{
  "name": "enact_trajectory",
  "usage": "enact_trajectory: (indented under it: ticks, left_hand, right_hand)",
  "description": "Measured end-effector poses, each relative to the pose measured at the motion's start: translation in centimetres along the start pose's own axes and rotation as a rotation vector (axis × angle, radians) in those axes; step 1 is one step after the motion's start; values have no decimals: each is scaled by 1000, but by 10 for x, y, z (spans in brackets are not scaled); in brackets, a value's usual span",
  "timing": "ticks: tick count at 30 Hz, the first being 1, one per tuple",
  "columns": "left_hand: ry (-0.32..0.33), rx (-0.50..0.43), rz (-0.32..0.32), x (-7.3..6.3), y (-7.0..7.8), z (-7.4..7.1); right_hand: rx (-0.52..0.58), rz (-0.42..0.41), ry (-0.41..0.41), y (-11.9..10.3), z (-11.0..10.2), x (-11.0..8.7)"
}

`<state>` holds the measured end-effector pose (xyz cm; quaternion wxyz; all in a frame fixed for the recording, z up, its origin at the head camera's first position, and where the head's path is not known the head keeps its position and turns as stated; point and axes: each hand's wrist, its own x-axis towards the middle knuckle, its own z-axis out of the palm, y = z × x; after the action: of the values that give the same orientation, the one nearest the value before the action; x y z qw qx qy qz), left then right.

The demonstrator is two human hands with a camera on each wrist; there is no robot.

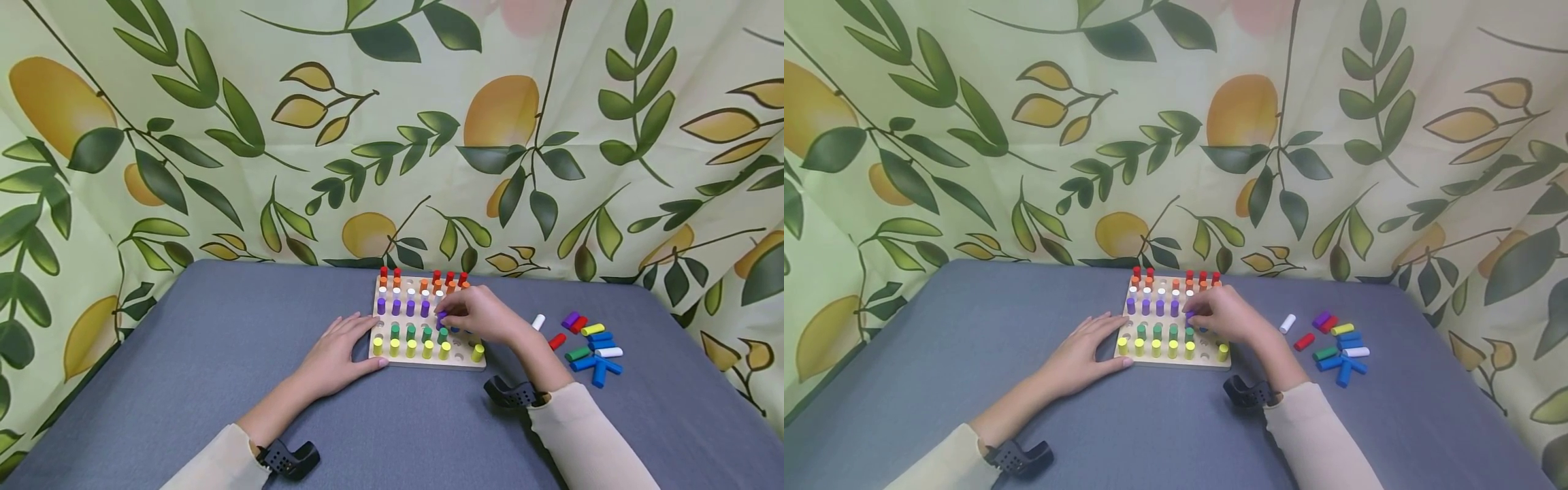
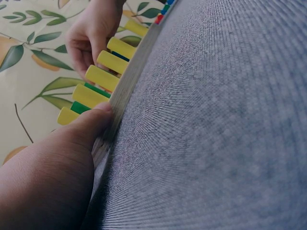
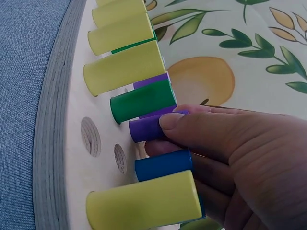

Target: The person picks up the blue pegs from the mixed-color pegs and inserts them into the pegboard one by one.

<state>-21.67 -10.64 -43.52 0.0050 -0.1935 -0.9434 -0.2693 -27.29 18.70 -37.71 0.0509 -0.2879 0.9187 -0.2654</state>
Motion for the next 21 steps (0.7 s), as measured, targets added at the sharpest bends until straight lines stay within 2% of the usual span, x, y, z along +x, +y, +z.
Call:
enact_trajectory:
  ticks: [21]
  left_hand:
    - [5,7,12,2,0,0]
  right_hand:
    - [-61,31,-78,-7,-9,-4]
